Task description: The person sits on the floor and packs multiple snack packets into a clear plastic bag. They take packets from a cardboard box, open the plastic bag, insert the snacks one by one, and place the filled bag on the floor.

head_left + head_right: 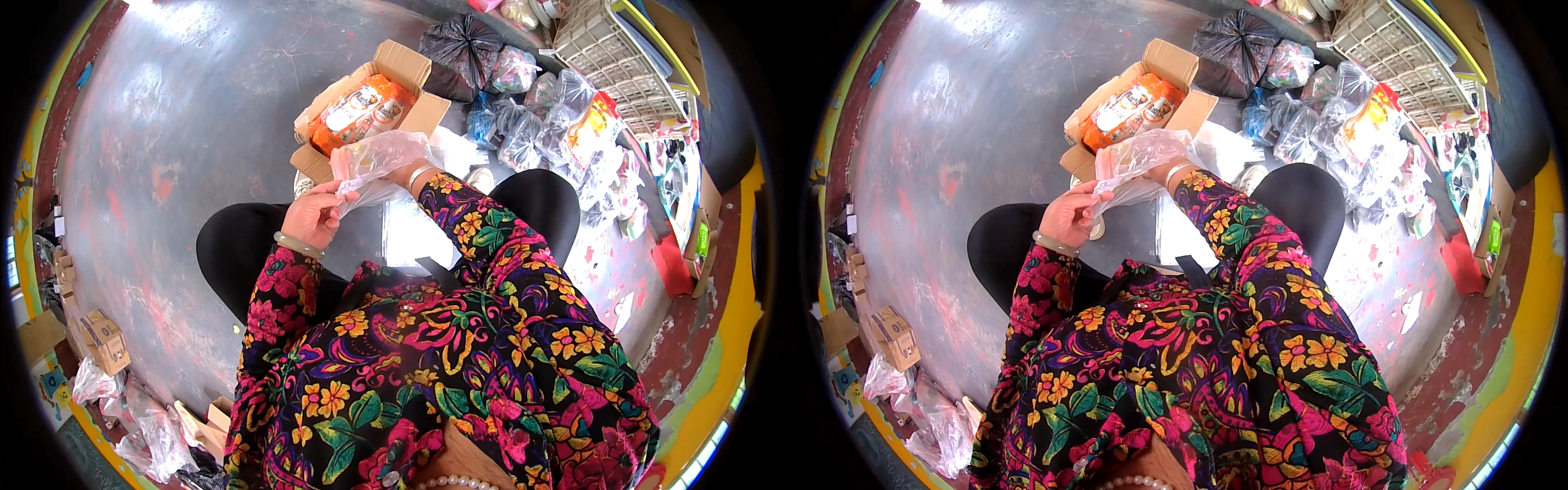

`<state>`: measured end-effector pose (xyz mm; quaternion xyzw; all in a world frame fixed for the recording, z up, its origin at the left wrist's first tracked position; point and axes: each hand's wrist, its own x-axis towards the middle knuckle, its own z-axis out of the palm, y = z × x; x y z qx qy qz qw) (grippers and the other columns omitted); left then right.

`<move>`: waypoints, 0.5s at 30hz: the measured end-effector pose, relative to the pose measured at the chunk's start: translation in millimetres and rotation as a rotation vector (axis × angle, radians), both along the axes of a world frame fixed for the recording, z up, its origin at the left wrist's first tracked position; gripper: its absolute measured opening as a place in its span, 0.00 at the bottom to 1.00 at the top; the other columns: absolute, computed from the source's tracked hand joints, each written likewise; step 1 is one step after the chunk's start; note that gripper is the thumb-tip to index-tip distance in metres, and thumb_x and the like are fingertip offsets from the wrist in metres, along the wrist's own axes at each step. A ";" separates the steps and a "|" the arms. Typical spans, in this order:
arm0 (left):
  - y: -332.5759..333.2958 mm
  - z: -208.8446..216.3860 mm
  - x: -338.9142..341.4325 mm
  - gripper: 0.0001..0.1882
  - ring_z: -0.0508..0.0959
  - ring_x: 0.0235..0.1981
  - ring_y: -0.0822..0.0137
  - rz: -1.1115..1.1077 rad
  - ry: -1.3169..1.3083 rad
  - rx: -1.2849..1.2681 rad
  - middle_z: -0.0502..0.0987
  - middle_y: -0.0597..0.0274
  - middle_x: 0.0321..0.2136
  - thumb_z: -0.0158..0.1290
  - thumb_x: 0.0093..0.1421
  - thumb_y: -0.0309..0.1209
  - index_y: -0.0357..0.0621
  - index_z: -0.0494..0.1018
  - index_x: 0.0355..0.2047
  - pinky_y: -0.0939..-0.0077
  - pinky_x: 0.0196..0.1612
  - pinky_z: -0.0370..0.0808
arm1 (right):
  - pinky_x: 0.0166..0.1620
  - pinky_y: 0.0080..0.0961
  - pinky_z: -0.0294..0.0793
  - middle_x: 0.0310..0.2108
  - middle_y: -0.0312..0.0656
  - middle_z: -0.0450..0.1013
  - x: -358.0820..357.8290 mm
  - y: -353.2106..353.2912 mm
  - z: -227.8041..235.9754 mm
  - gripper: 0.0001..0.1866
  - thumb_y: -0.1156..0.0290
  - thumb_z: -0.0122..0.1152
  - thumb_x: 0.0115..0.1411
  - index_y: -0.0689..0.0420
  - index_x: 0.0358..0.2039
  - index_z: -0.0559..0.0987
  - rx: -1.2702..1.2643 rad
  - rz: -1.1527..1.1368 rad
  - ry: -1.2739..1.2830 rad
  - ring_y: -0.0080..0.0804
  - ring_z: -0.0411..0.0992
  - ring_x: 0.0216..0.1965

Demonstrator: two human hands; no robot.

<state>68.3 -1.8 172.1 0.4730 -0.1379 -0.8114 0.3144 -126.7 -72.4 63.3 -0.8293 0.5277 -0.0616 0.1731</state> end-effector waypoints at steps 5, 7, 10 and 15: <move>-1.0 -2.0 7.6 0.17 0.66 0.19 0.82 0.101 0.056 0.002 0.74 0.57 0.32 0.41 0.53 0.19 0.33 0.63 0.46 0.94 0.19 0.64 | 0.41 0.32 0.69 0.31 0.43 0.74 -0.2 10.5 -27.7 0.08 0.67 0.52 0.49 0.52 0.29 0.77 -0.089 0.075 -0.091 0.39 0.71 0.37; -2.5 -1.4 6.1 0.17 0.67 0.19 0.81 0.206 0.026 -0.008 0.74 0.58 0.33 0.42 0.54 0.19 0.33 0.62 0.46 0.93 0.20 0.66 | 0.41 0.33 0.68 0.30 0.45 0.73 -6.8 16.0 -67.1 0.08 0.69 0.52 0.49 0.54 0.29 0.76 -0.057 0.044 -0.060 0.40 0.71 0.36; 1.7 -10.3 16.0 0.16 0.70 0.22 0.79 0.255 0.050 -0.040 0.74 0.58 0.31 0.41 0.55 0.19 0.33 0.62 0.45 0.91 0.25 0.70 | 0.42 0.33 0.67 0.32 0.47 0.72 6.3 15.2 -13.6 0.09 0.72 0.47 0.51 0.56 0.30 0.76 0.112 0.032 0.050 0.42 0.70 0.38; -5.2 12.2 10.9 0.11 0.72 0.24 0.75 0.078 0.117 0.007 0.74 0.56 0.30 0.44 0.54 0.21 0.32 0.65 0.40 0.90 0.28 0.70 | 0.42 0.34 0.67 0.34 0.48 0.72 -3.0 16.6 -16.7 0.11 0.72 0.44 0.53 0.59 0.32 0.75 0.067 0.007 0.008 0.43 0.70 0.37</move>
